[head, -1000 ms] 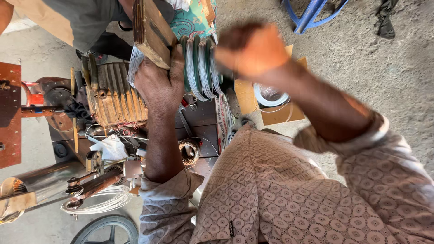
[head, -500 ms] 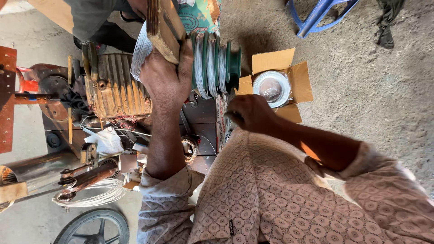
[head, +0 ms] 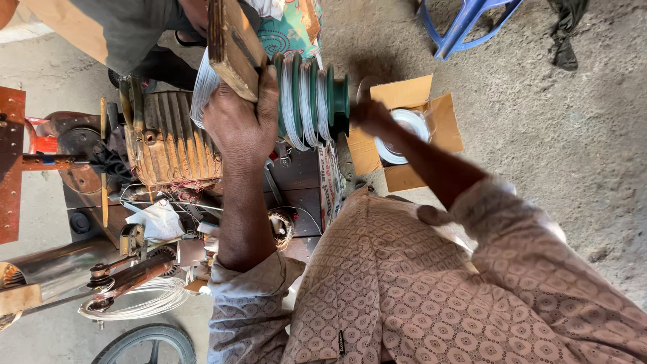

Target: The person holds a bundle of white wire and winds it onto a green plastic spool attached to a motorized stand. The wire is fed from a cardboard box and wound in neat layers around the spool as it rotates.

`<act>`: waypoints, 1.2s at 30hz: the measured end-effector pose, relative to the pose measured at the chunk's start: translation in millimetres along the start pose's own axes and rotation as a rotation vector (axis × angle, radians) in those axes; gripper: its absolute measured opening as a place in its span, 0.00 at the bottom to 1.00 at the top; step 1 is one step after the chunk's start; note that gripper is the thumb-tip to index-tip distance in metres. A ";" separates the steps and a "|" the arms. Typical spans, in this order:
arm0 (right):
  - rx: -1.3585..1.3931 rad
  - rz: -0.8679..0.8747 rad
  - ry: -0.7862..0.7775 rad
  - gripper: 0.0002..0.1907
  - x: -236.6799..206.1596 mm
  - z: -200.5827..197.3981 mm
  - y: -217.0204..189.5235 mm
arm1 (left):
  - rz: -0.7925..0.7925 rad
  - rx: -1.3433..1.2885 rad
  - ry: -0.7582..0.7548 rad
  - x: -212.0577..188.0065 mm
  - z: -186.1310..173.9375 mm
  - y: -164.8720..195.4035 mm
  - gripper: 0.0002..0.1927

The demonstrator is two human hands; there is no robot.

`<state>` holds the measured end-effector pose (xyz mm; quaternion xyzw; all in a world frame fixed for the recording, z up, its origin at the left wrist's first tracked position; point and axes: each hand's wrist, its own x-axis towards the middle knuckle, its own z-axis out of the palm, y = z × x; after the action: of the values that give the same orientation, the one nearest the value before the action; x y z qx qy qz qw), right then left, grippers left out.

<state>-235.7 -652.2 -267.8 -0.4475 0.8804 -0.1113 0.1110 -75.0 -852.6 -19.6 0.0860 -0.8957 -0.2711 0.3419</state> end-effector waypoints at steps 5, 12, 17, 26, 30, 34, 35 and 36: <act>0.616 -0.206 0.106 0.12 -110.5 -27.5 -88.8 | -0.012 -0.030 0.012 -5.5 2.6 -6.3 0.19; -0.230 -0.579 0.602 0.07 -61.3 -213.7 -73.6 | -0.069 -0.003 -0.026 -2.6 2.9 -4.8 0.18; 0.229 -0.271 0.549 0.10 30.5 -142.0 2.3 | 0.008 -0.037 0.026 -4.4 0.4 -2.1 0.18; 0.539 -0.145 0.055 0.15 -102.0 -36.6 -86.9 | -0.014 -0.018 0.012 -7.5 3.4 -9.8 0.18; -0.035 -0.625 0.378 0.09 -107.9 -149.8 -120.7 | -0.066 -0.028 -0.030 -5.6 0.7 -4.6 0.18; 0.052 -0.635 0.680 0.11 -35.3 -215.9 -56.0 | -0.006 -0.068 0.011 -4.0 -3.2 6.7 0.16; 0.232 -0.634 0.691 0.11 -12.0 -213.4 -29.5 | 0.007 -0.074 0.016 -4.7 -4.5 9.1 0.15; 0.300 -0.569 0.686 0.11 11.9 -199.1 -8.0 | 0.020 -0.082 0.021 -5.2 -4.8 11.0 0.15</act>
<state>-295.2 -647.3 -77.3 -0.5875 0.6828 -0.4048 -0.1579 -67.6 -843.6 -13.6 0.0657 -0.8808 -0.3034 0.3575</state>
